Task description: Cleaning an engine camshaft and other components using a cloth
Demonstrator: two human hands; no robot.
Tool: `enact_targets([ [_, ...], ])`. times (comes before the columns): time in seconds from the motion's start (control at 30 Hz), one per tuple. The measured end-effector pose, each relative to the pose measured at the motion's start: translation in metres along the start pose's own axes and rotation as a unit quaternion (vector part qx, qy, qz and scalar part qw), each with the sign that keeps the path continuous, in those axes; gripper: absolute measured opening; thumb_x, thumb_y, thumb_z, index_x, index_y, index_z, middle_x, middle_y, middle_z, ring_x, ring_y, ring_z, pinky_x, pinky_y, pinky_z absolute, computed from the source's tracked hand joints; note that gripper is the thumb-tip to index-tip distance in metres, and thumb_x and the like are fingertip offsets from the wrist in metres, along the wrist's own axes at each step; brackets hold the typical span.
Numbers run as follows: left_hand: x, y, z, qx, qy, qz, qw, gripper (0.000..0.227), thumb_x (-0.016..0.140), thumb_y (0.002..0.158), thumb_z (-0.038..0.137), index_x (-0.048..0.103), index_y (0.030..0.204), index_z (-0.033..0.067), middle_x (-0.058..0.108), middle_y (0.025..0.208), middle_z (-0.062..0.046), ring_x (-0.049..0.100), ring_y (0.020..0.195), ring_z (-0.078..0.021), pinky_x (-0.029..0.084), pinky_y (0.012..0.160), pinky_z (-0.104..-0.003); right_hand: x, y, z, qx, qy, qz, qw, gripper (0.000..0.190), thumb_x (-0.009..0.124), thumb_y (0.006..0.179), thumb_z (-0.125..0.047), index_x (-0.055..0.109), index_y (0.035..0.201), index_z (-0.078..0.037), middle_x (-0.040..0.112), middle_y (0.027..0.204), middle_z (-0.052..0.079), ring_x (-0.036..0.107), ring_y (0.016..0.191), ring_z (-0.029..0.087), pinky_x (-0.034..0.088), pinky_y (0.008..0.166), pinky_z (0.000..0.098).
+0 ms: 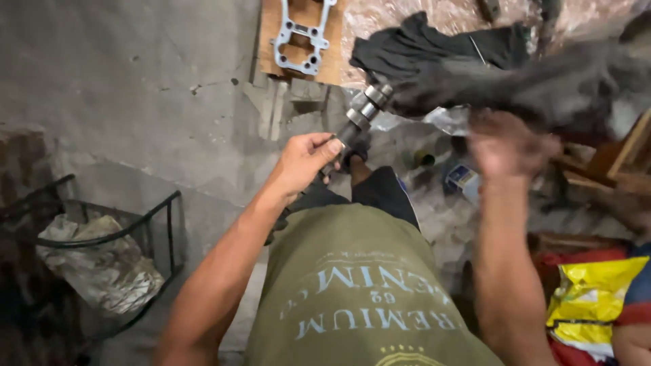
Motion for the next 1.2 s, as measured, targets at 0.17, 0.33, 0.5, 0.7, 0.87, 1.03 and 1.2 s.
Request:
enact_targets([
  [0.17,0.004,0.016,-0.011,0.010,-0.062,0.032,0.997,0.041,0.072,0.096,0.025,0.066,0.121,-0.0065,0.070,0.072,-0.022,0.067,0.050,-0.0203,0.056,0.044,-0.030,0.031,0.029,0.047,-0.029,-0.119,0.126,0.985,0.053,0.048,0.096,-0.026,0.052,0.147,-0.013,0.061,0.142,0.020,0.063,0.129,0.037,0.051,0.115,0.0585],
  [0.33,0.018,0.030,-0.006,0.020,-0.084,0.039,0.996,0.039,0.070,0.097,0.025,0.065,0.121,-0.0066,0.069,0.067,-0.023,0.064,0.043,-0.0224,0.052,0.041,-0.030,0.082,0.054,0.000,-0.102,-0.208,0.049,0.972,0.038,0.055,0.097,-0.013,0.057,0.134,-0.011,0.066,0.134,0.019,0.067,0.125,0.031,0.056,0.114,0.0491],
  [0.5,0.023,0.042,-0.012,0.035,-0.081,0.042,0.995,0.041,0.072,0.096,0.024,0.066,0.123,-0.0066,0.069,0.068,-0.024,0.066,0.044,-0.0237,0.052,0.043,-0.030,0.090,0.026,-0.029,-0.213,-0.599,-0.042,0.771,0.029,0.077,0.080,-0.022,0.071,0.093,0.004,0.059,0.098,0.019,0.057,0.097,0.030,0.051,0.099,0.0456],
  [0.7,0.068,0.022,0.033,0.031,-0.027,-0.012,0.999,0.039,0.070,0.095,0.018,0.066,0.126,-0.0054,0.069,0.069,-0.020,0.065,0.045,-0.0213,0.050,0.044,-0.028,0.110,0.077,0.012,-0.223,-0.515,-0.067,0.825,0.051,0.076,0.088,-0.027,0.054,0.126,-0.001,0.059,0.110,0.016,0.059,0.104,0.025,0.048,0.096,0.0425],
  [0.87,0.080,0.020,0.039,0.029,0.019,-0.047,0.998,0.040,0.072,0.093,0.018,0.067,0.126,-0.0044,0.071,0.072,-0.017,0.066,0.049,-0.0183,0.053,0.047,-0.027,0.170,0.074,0.004,-0.105,-0.537,-0.175,0.818,0.047,0.056,0.098,-0.031,0.058,0.128,0.004,0.062,0.108,0.015,0.062,0.099,0.025,0.049,0.092,0.0412],
  [1.03,0.099,0.010,0.066,0.065,0.067,-0.060,0.994,0.036,0.074,0.092,0.016,0.069,0.121,-0.0044,0.071,0.071,-0.016,0.066,0.050,-0.0166,0.053,0.048,-0.026,0.201,0.066,-0.018,-0.130,-0.644,-0.236,0.716,0.042,0.053,0.099,-0.033,0.065,0.123,0.000,0.061,0.083,0.012,0.063,0.069,0.031,0.051,0.067,0.0389],
  [1.2,0.120,-0.023,0.114,0.181,0.474,0.108,0.855,0.049,0.078,0.086,0.044,0.071,0.125,0.0151,0.078,0.102,-0.010,0.074,0.096,-0.0323,0.059,0.080,-0.044,0.197,0.076,-0.016,0.002,-0.749,-0.091,0.656,0.026,0.051,0.107,-0.033,0.061,0.100,-0.010,0.066,0.081,0.023,0.065,0.081,0.050,0.048,0.072,0.0556],
])
Point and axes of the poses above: each hand's wrist, its own y-axis towards the middle knuckle, its own x-axis out of the palm, z = x × y, the point moved 8 cm from there along y, towards the middle knuckle
